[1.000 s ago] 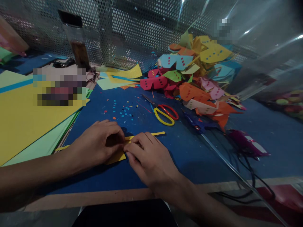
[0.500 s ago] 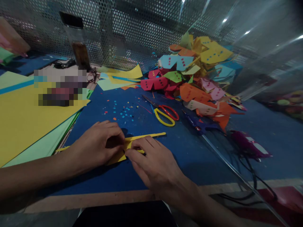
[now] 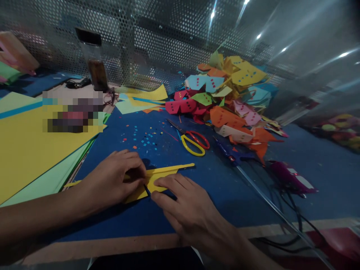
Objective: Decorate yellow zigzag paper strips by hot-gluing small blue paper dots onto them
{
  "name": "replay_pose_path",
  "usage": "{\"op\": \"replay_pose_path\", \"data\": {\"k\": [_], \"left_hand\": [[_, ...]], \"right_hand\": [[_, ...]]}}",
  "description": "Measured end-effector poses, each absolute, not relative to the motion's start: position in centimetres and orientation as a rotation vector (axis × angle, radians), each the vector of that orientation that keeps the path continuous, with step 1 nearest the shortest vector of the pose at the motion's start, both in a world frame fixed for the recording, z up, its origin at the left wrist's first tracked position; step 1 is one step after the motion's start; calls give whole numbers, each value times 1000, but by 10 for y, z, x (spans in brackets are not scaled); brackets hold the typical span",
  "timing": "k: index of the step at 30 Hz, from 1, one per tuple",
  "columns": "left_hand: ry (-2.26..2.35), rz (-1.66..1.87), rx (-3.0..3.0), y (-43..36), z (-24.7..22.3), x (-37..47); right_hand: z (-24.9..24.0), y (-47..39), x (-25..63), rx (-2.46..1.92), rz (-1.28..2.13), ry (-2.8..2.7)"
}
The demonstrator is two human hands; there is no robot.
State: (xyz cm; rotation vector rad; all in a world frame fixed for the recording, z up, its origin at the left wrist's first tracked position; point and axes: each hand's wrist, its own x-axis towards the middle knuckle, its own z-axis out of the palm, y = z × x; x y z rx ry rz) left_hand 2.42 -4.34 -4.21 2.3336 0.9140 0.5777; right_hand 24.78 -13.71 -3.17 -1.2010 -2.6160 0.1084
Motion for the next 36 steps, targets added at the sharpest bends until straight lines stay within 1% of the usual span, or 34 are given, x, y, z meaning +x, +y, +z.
{"op": "replay_pose_path", "data": {"k": [17,28,36], "left_hand": [[911,613,2316,-42,-44,25],[890,623,2318,-42,-45,25],[903,614,2323,-43,-44,25]], "right_hand": [[-37,-136,247,-1205,252,-2488],[-36,-127,238,-1228,112,-2580],[-33,-123,234,-1250,148,-2579]]}}
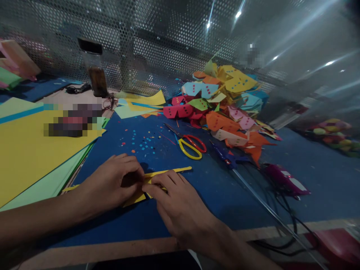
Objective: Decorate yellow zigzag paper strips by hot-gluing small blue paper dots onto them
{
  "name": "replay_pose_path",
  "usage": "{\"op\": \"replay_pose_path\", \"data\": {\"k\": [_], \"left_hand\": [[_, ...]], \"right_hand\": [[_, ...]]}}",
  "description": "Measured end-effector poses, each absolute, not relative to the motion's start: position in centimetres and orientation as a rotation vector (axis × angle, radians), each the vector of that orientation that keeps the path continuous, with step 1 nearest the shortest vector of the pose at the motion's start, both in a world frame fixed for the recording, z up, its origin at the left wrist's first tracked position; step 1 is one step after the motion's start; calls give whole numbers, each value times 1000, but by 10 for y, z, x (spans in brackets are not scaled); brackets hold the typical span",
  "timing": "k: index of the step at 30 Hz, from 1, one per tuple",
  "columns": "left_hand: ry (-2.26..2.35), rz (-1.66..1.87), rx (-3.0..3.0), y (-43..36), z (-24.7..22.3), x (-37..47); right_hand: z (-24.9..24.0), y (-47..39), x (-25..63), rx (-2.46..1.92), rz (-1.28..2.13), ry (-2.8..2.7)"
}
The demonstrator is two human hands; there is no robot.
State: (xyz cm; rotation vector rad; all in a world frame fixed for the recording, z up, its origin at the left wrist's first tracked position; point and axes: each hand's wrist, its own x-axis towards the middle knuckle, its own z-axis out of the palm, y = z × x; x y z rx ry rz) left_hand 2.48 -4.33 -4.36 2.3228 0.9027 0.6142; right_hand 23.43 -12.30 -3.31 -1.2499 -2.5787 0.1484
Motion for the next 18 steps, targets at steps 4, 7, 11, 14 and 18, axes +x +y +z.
{"op": "replay_pose_path", "data": {"k": [4,7,11,14,18], "left_hand": [[903,598,2328,-43,-43,25],[906,587,2323,-44,-42,24],[890,589,2337,-44,-42,24],[889,594,2349,-43,-42,24],[876,605,2368,-43,-43,23]], "right_hand": [[-34,-123,236,-1223,144,-2546],[-36,-126,240,-1195,188,-2505],[-39,-131,247,-1130,228,-2468],[-41,-134,250,-1105,219,-2450],[-41,-133,248,-1156,249,-2460]]}}
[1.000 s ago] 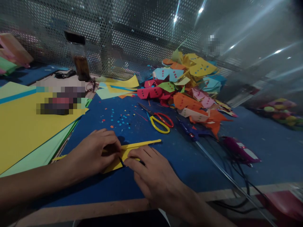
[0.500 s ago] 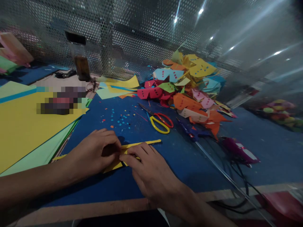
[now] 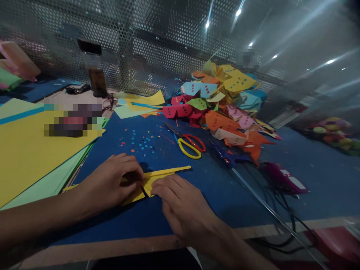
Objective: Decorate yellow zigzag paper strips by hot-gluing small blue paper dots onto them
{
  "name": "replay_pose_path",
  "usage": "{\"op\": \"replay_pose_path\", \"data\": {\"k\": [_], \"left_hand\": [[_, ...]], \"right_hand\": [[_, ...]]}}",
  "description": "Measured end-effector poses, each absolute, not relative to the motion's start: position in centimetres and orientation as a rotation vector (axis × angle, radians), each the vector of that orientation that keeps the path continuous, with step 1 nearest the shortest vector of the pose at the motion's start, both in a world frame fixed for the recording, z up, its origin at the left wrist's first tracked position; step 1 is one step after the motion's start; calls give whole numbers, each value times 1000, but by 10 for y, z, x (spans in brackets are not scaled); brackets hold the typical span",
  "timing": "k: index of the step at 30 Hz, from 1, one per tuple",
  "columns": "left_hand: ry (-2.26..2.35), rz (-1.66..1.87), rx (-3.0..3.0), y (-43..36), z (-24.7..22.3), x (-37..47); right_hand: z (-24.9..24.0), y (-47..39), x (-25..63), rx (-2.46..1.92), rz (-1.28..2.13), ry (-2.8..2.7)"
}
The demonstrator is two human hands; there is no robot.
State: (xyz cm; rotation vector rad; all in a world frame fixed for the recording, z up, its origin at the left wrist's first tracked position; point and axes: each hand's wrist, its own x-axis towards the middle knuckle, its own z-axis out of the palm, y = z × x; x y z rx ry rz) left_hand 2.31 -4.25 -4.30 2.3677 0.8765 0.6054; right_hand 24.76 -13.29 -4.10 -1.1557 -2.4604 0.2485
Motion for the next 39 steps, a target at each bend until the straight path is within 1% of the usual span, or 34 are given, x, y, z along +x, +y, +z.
{"op": "replay_pose_path", "data": {"k": [9,16,28,33,39], "left_hand": [[874,635,2406,-44,-42,24],[871,617,2399,-43,-41,23],[842,615,2430,-44,-45,20],[822,591,2523,-48,-45,16],[732,585,2742,-54,-41,12]], "right_hand": [[-33,-126,236,-1277,233,-2560],[-36,-127,238,-1244,175,-2547],[-40,-132,248,-1126,187,-2405],[-32,-122,242,-1302,25,-2333],[-29,-108,242,-1459,-37,-2430]]}}
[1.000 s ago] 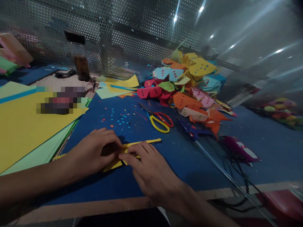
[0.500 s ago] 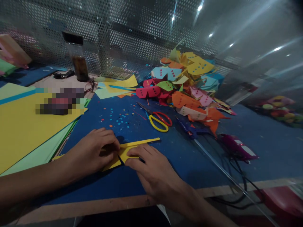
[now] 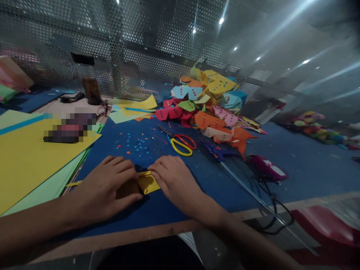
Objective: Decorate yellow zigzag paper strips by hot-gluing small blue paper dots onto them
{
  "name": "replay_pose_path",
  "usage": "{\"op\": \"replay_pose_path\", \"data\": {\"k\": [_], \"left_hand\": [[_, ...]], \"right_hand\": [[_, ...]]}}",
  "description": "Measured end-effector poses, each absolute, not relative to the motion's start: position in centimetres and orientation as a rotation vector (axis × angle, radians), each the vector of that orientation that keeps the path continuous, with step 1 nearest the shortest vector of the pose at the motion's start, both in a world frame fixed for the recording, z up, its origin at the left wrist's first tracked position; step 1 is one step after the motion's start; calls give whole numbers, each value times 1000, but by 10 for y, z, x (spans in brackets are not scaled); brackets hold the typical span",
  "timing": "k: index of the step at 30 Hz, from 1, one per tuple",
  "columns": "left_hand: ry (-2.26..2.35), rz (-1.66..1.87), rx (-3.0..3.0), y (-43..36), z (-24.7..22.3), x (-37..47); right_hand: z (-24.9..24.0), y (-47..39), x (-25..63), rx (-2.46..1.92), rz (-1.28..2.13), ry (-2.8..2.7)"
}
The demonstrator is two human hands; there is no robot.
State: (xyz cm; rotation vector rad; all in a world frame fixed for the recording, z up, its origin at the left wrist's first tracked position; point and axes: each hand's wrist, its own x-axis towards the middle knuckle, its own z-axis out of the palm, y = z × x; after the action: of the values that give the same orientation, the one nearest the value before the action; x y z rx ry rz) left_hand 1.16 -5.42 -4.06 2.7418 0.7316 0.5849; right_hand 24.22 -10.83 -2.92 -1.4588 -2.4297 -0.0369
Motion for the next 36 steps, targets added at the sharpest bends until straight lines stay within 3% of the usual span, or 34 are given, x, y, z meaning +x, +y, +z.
{"op": "replay_pose_path", "data": {"k": [10,26,36], "left_hand": [[532,695,2905,-63,-42,15],[699,687,2662,-69,-47,13],[720,676,2666,-73,-37,15]], "right_hand": [[-17,-119,249,-1602,129,-2367],[-21,-91,240,-1240,475,-2385],[-24,-88,240,-1228,677,-2268]]}}
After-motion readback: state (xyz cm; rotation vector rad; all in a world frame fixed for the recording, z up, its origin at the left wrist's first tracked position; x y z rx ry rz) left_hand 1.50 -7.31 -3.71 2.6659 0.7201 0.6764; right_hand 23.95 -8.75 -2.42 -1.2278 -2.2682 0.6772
